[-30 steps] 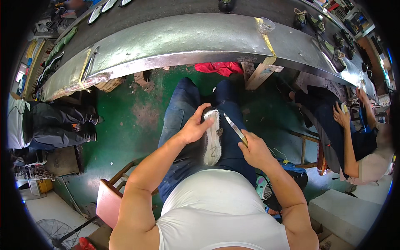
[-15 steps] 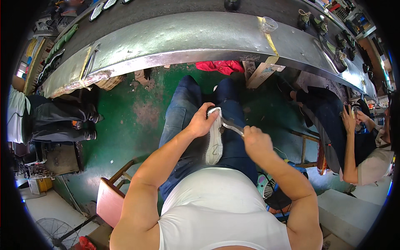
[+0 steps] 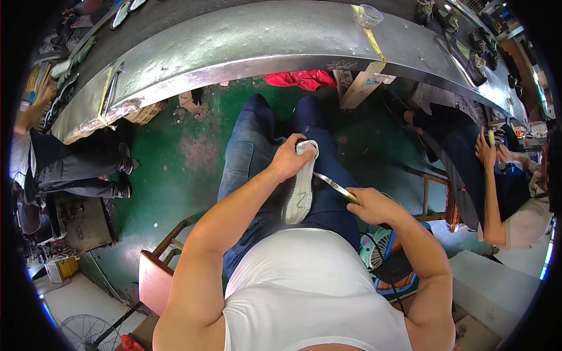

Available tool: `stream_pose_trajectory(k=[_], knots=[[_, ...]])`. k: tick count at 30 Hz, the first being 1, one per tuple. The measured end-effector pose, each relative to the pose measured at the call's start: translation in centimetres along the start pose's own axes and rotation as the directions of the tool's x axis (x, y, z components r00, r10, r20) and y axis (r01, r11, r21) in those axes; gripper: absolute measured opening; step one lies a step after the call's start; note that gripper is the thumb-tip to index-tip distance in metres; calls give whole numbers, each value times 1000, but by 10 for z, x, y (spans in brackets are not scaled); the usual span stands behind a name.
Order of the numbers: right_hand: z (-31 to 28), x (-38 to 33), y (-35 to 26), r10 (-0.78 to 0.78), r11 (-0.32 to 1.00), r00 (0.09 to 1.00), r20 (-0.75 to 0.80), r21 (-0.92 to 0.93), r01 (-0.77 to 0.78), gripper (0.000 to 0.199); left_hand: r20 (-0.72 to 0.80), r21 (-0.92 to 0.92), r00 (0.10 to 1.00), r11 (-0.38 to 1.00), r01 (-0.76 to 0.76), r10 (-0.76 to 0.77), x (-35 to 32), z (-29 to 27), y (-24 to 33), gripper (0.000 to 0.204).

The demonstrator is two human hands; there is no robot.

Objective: Manually scraping and preparing shoe soles on an assembly line.

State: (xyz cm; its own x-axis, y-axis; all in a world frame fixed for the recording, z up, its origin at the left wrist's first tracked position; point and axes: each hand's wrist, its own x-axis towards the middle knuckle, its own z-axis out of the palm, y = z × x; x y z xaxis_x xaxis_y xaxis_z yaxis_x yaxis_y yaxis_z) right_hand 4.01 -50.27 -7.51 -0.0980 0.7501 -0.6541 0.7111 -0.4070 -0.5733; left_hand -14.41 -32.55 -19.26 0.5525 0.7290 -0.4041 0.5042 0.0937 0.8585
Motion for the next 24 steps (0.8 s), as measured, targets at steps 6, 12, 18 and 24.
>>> stream_pose_trajectory(k=[6,12,18,24], knots=[[0,14,6,12,971,1000,-27,-237,-18,32,-66,158,998,987,-3,14,-1,12,13,63],[2,10,-19,37,894,996,-84,-442,-70,28,-121,234,992,971,45,-17,-6,9,17,62],[-1,14,52,113,993,993,25,44,-114,28,-115,57,992,997,-50,56,3,12,-10,59],[24,-8,18,-21,991,994,-106,-134,7,45,-79,28,995,997,69,-66,-3,6,-3,70]])
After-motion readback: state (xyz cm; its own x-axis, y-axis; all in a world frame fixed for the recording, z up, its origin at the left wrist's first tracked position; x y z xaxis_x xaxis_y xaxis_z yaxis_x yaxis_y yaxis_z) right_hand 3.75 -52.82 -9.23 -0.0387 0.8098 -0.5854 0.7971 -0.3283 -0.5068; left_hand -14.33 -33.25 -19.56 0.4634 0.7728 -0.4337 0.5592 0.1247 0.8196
